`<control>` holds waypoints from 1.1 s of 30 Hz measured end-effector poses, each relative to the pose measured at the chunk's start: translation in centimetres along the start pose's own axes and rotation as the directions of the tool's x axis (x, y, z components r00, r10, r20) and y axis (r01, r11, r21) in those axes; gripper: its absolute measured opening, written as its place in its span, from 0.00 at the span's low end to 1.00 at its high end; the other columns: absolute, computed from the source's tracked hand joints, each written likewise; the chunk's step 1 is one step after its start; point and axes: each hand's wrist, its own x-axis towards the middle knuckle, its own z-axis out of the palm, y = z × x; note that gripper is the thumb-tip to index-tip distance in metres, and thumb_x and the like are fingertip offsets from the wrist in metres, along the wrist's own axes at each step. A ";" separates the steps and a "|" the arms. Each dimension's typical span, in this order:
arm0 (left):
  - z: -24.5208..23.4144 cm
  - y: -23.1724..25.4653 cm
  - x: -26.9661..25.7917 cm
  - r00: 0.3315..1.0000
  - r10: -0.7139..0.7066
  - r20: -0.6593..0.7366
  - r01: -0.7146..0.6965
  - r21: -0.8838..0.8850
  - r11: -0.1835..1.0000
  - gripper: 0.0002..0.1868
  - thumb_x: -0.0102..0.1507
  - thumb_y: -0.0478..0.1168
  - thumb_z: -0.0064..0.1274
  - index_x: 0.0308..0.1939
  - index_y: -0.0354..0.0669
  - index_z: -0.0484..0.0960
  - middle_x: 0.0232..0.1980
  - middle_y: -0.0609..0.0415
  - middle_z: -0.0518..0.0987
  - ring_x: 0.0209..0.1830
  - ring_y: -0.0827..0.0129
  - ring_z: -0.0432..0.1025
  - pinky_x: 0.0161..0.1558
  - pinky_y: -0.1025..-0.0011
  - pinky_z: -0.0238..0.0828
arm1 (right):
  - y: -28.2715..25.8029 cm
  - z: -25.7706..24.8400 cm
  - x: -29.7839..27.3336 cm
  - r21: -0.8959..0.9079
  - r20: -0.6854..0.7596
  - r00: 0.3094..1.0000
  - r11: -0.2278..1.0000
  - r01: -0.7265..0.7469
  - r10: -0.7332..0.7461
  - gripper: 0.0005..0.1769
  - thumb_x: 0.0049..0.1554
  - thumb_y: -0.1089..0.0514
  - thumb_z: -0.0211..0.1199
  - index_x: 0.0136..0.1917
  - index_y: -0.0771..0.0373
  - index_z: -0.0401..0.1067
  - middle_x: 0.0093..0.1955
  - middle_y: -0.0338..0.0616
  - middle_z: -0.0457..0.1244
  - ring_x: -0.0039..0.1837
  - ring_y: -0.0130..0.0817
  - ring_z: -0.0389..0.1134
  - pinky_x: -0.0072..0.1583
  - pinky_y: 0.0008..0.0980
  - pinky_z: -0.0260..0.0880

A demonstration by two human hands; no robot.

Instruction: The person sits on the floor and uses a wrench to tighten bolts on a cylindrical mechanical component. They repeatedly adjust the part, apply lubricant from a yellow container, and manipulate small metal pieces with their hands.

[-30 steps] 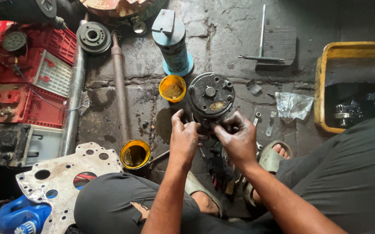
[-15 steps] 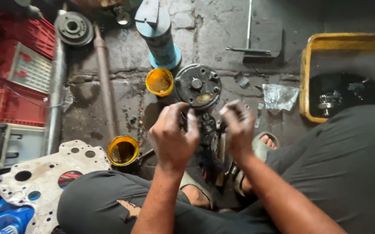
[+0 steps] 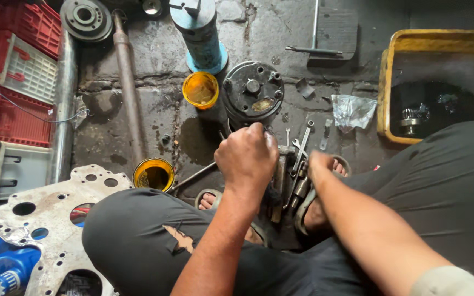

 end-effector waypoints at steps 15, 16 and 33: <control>0.0 0.1 -0.3 0.996 0.033 -0.088 -0.038 -0.058 0.998 0.11 0.57 0.43 0.62 0.26 0.43 0.78 0.27 0.47 0.79 0.26 0.49 0.76 0.30 0.53 0.72 | -0.7 2.6 0.4 -0.355 0.160 0.987 0.933 0.063 -0.005 0.26 0.46 0.43 0.76 0.42 0.69 0.81 0.42 0.55 0.73 0.47 0.47 0.76 0.54 0.42 0.74; 0.0 0.2 -0.4 0.997 0.026 -0.074 -0.032 -0.085 0.996 0.10 0.57 0.43 0.62 0.27 0.43 0.78 0.27 0.47 0.80 0.27 0.49 0.76 0.30 0.53 0.72 | -0.9 2.3 0.8 -0.376 0.196 0.980 0.921 0.100 -0.026 0.27 0.46 0.42 0.76 0.42 0.71 0.80 0.43 0.56 0.72 0.48 0.47 0.76 0.54 0.42 0.74; -0.5 0.0 -0.1 0.988 -0.154 0.013 0.155 -0.104 0.982 0.14 0.56 0.51 0.63 0.28 0.44 0.83 0.32 0.46 0.83 0.32 0.45 0.78 0.34 0.51 0.74 | -20.6 -8.5 -3.8 0.965 0.239 0.919 0.181 -0.189 -0.313 0.06 0.57 0.61 0.59 0.47 0.64 0.69 0.38 0.44 0.65 0.36 0.36 0.69 0.36 0.35 0.73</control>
